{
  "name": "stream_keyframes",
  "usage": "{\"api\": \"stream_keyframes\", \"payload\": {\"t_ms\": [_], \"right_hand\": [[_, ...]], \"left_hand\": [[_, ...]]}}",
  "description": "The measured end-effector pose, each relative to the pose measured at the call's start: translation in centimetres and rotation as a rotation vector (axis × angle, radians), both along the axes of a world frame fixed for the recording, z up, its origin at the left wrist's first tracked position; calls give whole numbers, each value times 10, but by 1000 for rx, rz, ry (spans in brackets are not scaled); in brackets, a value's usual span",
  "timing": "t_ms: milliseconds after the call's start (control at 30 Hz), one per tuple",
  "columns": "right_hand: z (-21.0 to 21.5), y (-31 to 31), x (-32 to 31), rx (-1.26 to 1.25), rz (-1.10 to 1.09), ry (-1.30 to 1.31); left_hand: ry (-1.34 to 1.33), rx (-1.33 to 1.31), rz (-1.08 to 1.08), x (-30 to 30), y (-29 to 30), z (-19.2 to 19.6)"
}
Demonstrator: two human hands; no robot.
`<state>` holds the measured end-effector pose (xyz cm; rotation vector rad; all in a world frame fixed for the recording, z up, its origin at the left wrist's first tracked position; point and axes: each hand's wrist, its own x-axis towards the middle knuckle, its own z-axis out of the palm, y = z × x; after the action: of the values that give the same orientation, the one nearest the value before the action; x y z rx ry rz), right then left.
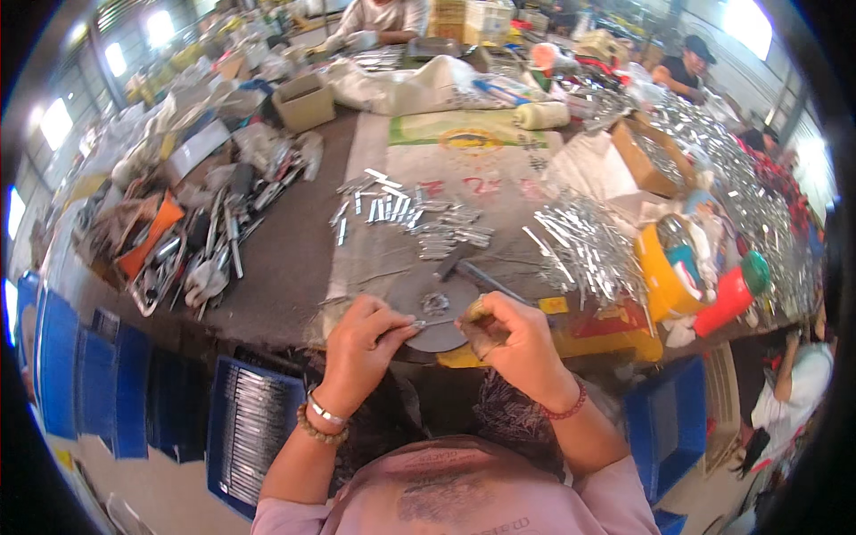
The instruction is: Assembling small metal components by fitting pins into tubes on a circular base and securing them with a hammer.
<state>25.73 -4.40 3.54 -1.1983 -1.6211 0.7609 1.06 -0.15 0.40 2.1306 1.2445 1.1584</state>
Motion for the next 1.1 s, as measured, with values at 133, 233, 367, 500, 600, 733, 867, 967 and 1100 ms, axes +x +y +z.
{"api": "stream_keyframes", "payload": {"t_ms": [133, 233, 367, 500, 600, 733, 867, 967, 1100], "right_hand": [[-4, 20, -18, 261, 32, -129], [-14, 28, -26, 332, 43, -285], [-25, 31, -31, 328, 46, -342], [-27, 34, -33, 333, 36, -347], [-26, 37, -33, 332, 42, -373], [-17, 38, -33, 339, 57, -425], [-2, 32, -41, 463, 38, -608], [7, 27, -41, 504, 46, -684], [1, 12, -34, 464, 92, -755]], "left_hand": [[3, 15, -34, -4, 0, -2], [23, 7, -32, -6, -3, 1], [26, 19, -36, -7, -4, -1], [12, 24, -36, -7, -3, -1], [17, 19, -40, -7, 0, -3], [28, 23, -40, -7, 2, -1], [40, 16, -55, -9, 3, 0], [27, 8, -72, -11, 0, -1], [39, -37, -65, -9, -7, 3]]}}
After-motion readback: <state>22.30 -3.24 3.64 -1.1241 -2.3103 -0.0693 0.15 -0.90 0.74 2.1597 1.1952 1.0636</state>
